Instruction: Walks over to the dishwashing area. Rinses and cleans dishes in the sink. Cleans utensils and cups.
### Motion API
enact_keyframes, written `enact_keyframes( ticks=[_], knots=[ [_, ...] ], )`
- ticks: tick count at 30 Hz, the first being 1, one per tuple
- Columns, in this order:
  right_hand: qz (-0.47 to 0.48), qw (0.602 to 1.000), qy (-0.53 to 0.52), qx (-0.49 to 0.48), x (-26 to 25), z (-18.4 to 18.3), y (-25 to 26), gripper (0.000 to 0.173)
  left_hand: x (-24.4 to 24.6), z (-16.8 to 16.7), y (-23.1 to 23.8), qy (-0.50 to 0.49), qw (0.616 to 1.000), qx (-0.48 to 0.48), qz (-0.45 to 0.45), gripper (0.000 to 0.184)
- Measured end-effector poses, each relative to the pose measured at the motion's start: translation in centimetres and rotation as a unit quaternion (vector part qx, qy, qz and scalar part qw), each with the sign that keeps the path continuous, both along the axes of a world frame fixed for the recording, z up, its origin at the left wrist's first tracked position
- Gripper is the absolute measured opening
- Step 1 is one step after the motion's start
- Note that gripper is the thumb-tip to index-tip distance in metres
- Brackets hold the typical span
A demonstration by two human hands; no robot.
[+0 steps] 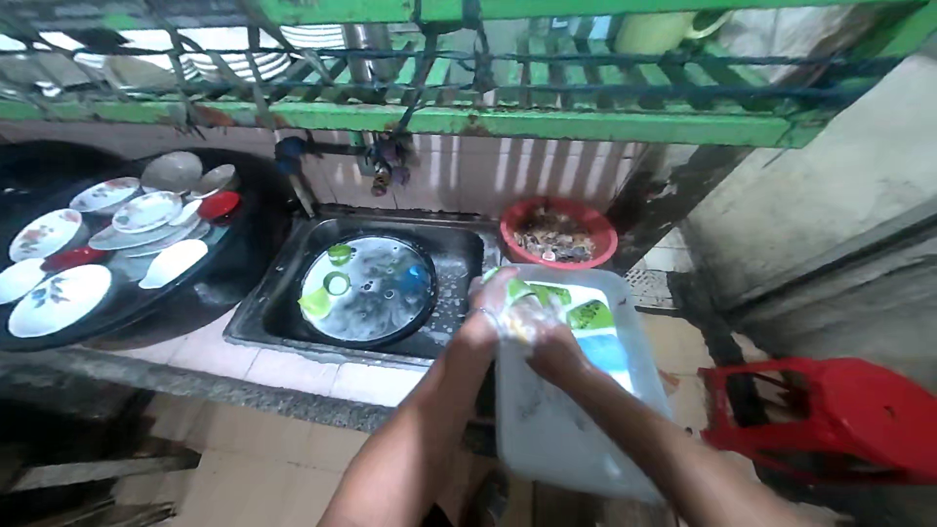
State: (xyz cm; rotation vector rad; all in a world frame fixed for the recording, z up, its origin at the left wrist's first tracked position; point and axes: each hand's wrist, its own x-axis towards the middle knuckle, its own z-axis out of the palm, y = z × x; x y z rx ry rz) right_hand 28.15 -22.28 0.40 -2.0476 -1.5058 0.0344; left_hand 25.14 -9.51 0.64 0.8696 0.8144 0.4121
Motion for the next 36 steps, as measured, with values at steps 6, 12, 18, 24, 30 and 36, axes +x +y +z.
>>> enact_keyframes(
  ticks=[6, 12, 18, 24, 30, 36],
  knots=[
    [-0.178, 0.938, 0.297, 0.006, -1.4, 0.9, 2.3, 0.032, -0.2, 0.3, -1.0, -0.065, 0.998, 0.008, 0.022, 0.043],
    [-0.180, 0.827, 0.517, 0.124, -2.7, 0.0, 0.7, 0.032, -1.4, -1.1, 5.1, 0.096, 0.957, 0.266, 0.059, 0.055],
    [-0.228, 0.892, 0.249, -0.302, -0.4, 3.3, -9.2, 0.052, -3.7, -3.3, 16.5, 0.372, 0.753, 0.537, -0.075, 0.048],
    [-0.196, 0.867, 0.090, -0.450, -0.7, -2.2, -11.2, 0.060, 3.1, -1.0, 4.0, 0.105, 0.680, 0.694, -0.212, 0.025],
    [-0.169, 0.874, 0.270, -0.367, 1.7, -4.2, -9.7, 0.067, 9.9, -5.7, -3.2, 0.229, 0.547, 0.676, -0.438, 0.059],
    [-0.297, 0.833, 0.461, -0.076, 1.0, -2.5, -11.7, 0.040, 6.3, -5.4, -4.1, 0.376, 0.642, 0.529, -0.410, 0.076]
  ],
)
